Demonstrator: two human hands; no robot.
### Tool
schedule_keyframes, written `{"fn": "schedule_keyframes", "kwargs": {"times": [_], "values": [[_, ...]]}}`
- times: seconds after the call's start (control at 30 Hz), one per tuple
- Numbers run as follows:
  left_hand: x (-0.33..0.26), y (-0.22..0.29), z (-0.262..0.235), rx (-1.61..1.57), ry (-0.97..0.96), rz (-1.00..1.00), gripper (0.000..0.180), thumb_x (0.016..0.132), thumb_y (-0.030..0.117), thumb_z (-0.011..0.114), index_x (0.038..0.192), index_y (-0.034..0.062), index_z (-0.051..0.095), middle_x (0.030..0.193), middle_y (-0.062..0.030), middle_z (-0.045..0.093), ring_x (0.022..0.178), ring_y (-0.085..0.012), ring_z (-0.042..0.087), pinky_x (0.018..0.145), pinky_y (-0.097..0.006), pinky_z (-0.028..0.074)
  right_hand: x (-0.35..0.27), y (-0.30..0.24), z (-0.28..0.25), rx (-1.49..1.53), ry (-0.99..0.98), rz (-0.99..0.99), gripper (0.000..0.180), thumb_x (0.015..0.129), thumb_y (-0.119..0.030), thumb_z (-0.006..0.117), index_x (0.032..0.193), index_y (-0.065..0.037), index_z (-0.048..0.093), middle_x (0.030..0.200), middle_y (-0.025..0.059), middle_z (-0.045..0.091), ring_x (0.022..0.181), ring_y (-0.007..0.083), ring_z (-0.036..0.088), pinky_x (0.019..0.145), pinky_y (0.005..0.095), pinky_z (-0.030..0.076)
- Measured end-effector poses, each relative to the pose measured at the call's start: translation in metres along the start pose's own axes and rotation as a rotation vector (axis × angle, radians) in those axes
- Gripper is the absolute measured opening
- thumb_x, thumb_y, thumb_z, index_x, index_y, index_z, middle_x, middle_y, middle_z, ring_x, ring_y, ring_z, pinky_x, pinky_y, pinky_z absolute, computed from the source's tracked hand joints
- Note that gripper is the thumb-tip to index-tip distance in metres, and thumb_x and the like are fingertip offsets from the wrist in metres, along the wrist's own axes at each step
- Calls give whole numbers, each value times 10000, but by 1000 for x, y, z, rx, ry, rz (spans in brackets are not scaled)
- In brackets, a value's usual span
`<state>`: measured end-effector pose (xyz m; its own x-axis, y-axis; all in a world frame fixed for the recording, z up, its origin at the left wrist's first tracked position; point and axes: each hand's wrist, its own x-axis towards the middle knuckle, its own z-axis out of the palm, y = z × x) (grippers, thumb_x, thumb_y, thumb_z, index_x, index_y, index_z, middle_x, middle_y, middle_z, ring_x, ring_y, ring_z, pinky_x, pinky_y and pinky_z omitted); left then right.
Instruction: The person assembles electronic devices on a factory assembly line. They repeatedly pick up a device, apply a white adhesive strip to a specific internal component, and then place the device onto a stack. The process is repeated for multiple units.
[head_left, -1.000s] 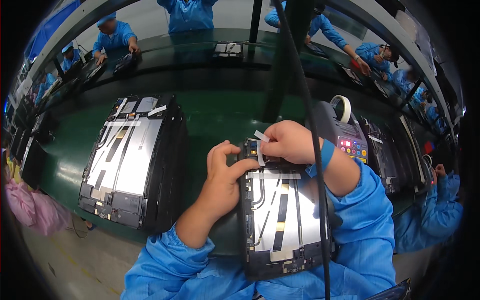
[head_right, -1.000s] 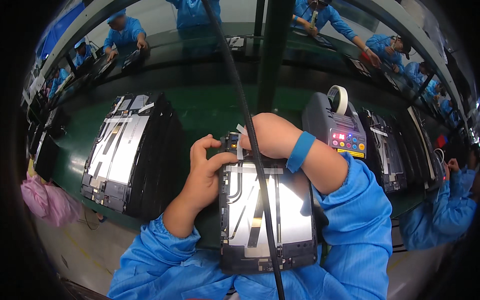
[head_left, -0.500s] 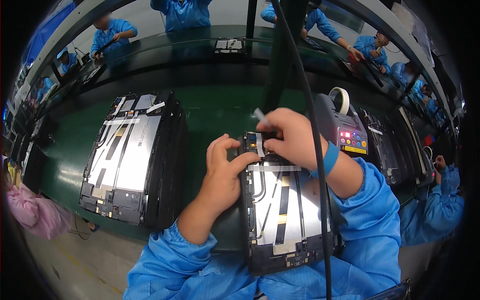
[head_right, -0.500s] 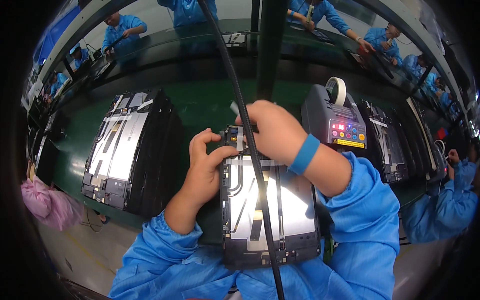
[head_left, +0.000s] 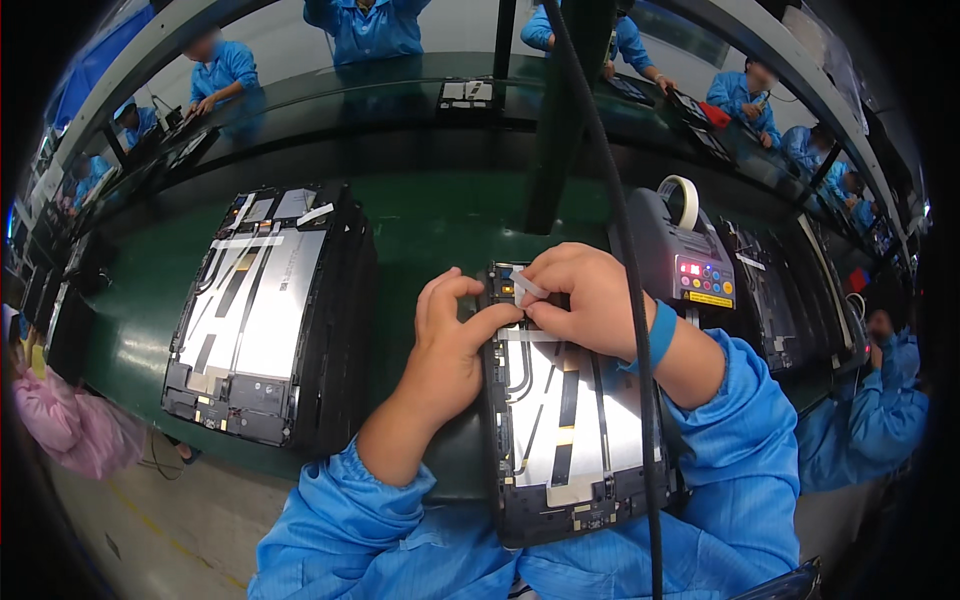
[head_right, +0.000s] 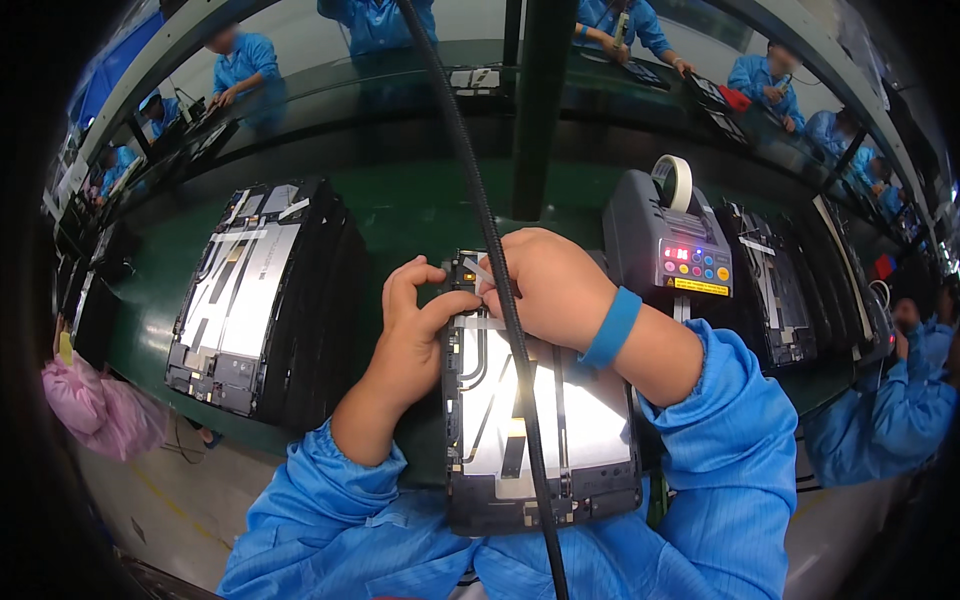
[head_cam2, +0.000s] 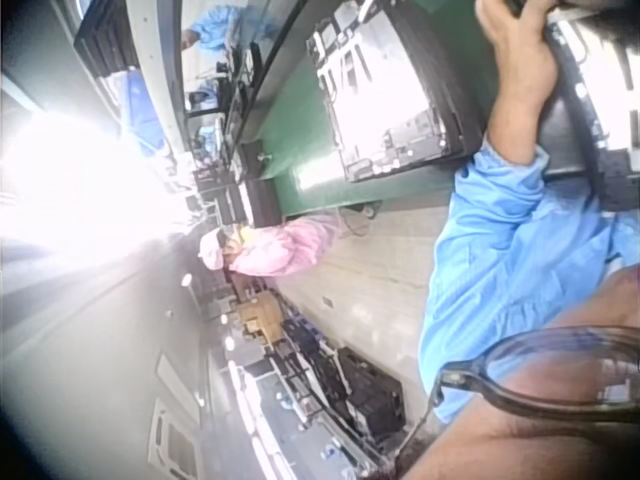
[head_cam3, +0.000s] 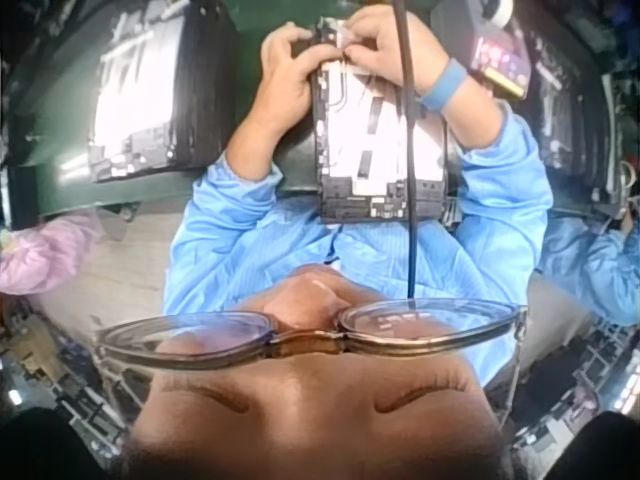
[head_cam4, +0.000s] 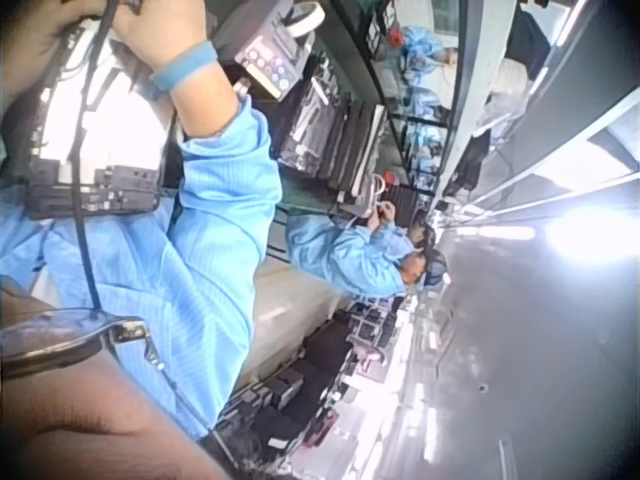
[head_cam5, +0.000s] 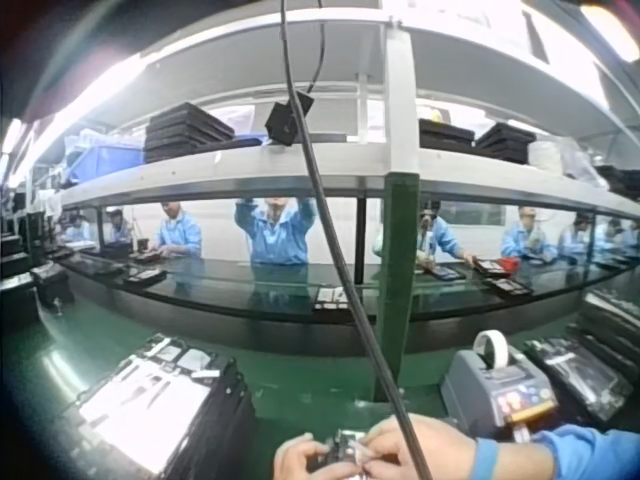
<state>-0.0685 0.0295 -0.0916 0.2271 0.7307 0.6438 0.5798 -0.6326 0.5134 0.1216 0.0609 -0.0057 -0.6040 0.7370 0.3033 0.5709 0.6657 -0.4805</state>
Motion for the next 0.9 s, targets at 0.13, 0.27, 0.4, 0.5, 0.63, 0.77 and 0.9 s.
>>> {"fn": "schedule_keyframes", "kwargs": {"times": [0.13, 0.27, 0.4, 0.5, 0.63, 0.77, 0.9], "values": [[1, 1, 1, -6, 23, 29, 355, 706, 32, 686, 1017, 202, 678, 1136, -117, 459, 1197, -398, 401, 1020, -470, 345, -3, 3, 3, -76, 37, -84, 88, 746, -57, 642, 813, -24, 688, 924, 119, 675, 873, 282, 622, 778, 364, 504], [1, -1, 1, 22, 78, 73, 373, 686, 5, 674, 1014, 182, 684, 1120, -122, 474, 1155, -384, 435, 995, -463, 367, -2, 4, 3, -158, 11, -141, 105, 735, -46, 643, 832, -22, 675, 936, 120, 672, 868, 302, 619, 774, 380, 504], [3, 5, -2, 26, 101, 71, 397, 684, 1, 663, 1034, 185, 690, 1120, -133, 491, 1125, -370, 458, 981, -455, 373, -1, -7, -4, -241, -25, -201, 116, 724, -47, 650, 838, -25, 664, 939, 123, 667, 870, 315, 615, 763, 388, 504], [-1, -5, 3, 90, 95, 129, 320, 737, 53, 619, 1009, 201, 703, 1121, -114, 509, 1134, -349, 465, 987, -442, 364, -3, 2, 2, -211, 29, -315, 128, 697, -13, 649, 825, -19, 644, 888, 135, 653, 830, 332, 615, 711, 418, 507], [0, -12, 8, 37, 105, 170, 223, 772, 148, 627, 979, 204, 691, 1139, -109, 509, 1184, -348, 446, 1013, -456, 343, -11, -16, -2, -128, 72, -158, 182, 729, -102, 641, 892, -23, 652, 839, 142, 639, 866, 338, 603, 790, 406, 486], [0, -6, 7, 60, 81, 177, 207, 804, 184, 595, 999, 192, 664, 1183, -115, 490, 1246, -367, 398, 1043, -469, 317, -17, -16, 5, -142, 7, -80, 271, 757, -108, 634, 1003, 5, 621, 1064, 171, 588, 1008, 345, 552, 875, 401, 460], [-1, -1, -1, 132, 72, 211, 240, 810, 147, 597, 1044, 180, 637, 1182, -126, 482, 1235, -386, 401, 1039, -481, 320, -18, -9, 6, -113, -9, -86, 333, 767, -100, 636, 1078, 13, 597, 1135, 176, 552, 1034, 349, 537, 910, 384, 448]]}}
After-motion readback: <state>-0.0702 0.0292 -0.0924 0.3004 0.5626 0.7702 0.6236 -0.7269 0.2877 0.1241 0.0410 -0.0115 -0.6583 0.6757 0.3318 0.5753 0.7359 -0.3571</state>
